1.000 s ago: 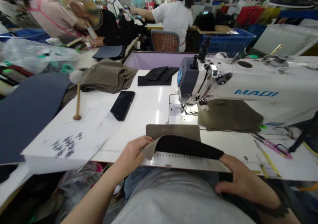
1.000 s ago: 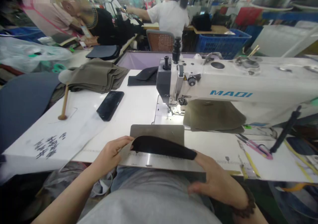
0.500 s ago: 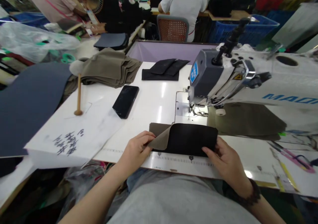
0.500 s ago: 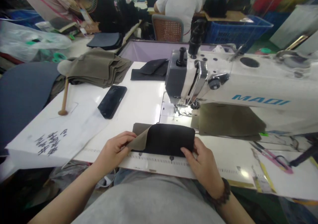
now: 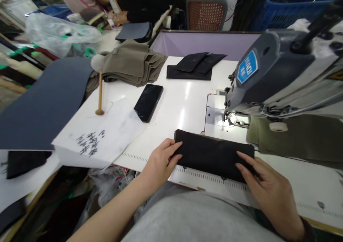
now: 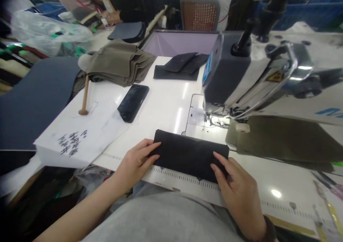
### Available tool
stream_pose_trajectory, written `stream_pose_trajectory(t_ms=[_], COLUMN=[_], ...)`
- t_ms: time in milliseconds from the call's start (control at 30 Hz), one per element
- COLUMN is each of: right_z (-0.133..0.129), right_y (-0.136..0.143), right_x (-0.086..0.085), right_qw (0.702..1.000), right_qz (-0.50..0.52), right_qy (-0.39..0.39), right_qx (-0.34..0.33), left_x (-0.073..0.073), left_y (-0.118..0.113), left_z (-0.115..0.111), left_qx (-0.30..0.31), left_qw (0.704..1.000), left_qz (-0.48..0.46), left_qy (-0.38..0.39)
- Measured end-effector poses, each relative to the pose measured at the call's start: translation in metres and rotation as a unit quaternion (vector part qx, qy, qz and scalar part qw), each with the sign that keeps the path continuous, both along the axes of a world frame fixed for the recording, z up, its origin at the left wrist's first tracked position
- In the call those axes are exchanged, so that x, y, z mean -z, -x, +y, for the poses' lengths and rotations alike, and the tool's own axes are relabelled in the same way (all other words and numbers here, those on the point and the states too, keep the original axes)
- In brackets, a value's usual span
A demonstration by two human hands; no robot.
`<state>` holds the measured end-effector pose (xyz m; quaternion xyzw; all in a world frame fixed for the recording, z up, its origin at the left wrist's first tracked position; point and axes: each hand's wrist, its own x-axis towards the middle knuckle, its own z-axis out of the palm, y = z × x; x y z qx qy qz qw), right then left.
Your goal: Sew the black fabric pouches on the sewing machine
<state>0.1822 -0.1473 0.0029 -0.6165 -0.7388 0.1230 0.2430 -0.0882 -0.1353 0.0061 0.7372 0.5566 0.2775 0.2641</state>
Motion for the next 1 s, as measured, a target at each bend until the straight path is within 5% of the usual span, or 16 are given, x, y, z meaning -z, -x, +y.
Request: stream_pose_trajectory(t_ms=[1000], right_z=[0.0047], right_y=[-0.0039], right_x=[0.0009], right_qw=[0.997], right_qz=[-0.075], right_qy=[0.02], right_qx=[0.003], left_x=[-0.0068], left_y=[-0.0017], left_z=[0.0023], left_qx=[-0.019], left_qw=[0.994], left_qz=[0.013], left_qy=[0.109])
